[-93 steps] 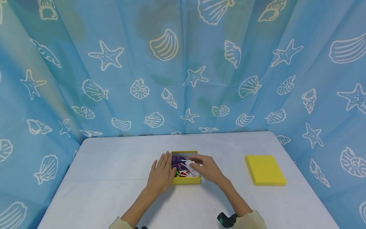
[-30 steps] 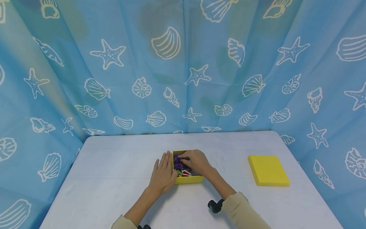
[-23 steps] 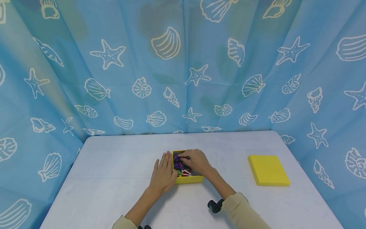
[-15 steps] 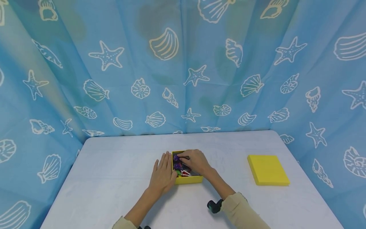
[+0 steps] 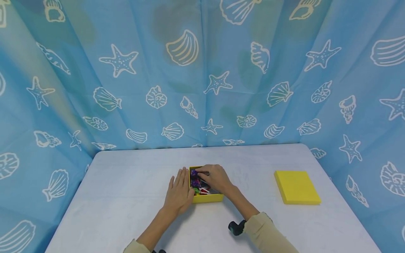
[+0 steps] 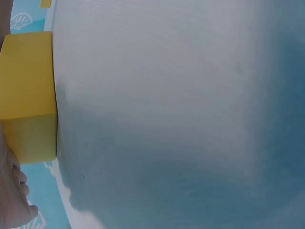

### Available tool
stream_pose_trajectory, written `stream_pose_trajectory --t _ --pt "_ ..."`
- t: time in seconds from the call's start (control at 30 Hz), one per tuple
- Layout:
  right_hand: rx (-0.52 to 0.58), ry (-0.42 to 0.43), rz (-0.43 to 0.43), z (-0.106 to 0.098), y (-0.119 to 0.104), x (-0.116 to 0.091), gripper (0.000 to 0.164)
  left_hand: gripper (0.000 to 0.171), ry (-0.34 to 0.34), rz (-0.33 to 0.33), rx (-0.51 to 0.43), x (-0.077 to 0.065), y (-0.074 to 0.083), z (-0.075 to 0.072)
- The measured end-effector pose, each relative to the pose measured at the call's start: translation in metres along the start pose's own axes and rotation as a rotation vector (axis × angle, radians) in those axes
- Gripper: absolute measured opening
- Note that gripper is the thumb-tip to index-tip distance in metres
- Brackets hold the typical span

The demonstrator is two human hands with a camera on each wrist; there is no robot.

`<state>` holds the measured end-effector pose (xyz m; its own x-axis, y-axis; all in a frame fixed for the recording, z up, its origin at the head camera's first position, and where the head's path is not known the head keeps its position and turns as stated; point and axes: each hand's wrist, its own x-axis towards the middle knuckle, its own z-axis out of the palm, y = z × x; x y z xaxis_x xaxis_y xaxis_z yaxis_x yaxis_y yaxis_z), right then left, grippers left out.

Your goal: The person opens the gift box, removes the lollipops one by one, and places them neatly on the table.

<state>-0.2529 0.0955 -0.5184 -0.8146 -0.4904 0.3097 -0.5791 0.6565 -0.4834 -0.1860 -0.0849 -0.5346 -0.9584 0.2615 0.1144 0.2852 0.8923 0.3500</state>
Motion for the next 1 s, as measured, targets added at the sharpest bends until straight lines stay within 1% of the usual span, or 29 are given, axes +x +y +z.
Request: stream_pose_trajectory --t 0.17,0.4,0.57,0.67,0.83,0.87,1.0 --pt "0.048 0.035 0.005 0.001 0.000 0.000 0.025 0.065 0.013 0.002 -0.001 -0.001 -0.001 -0.001" --pt "0.132 0.101 -0.027 0.002 0.000 0.000 0.022 0.065 0.022 0.001 -0.005 -0.003 -0.001 -0.002" --pt "0.230 0.151 -0.001 0.004 0.003 0.000 0.020 0.065 0.030 -0.004 -0.010 -0.004 -0.002 -0.001" --pt "0.294 0.174 0.034 0.002 0.006 0.000 0.019 0.065 0.026 -0.007 -0.012 -0.004 -0.002 0.000" --pt "0.394 0.207 0.112 -0.010 0.010 -0.002 0.020 0.065 0.022 -0.016 -0.014 -0.004 -0.001 0.000" --pt "0.408 0.220 0.117 -0.012 0.011 -0.003 0.020 0.065 0.024 -0.018 -0.013 -0.004 -0.001 0.000" --pt "0.425 0.274 0.148 -0.022 0.019 -0.009 0.021 0.066 0.028 -0.022 -0.008 -0.004 0.000 0.000"
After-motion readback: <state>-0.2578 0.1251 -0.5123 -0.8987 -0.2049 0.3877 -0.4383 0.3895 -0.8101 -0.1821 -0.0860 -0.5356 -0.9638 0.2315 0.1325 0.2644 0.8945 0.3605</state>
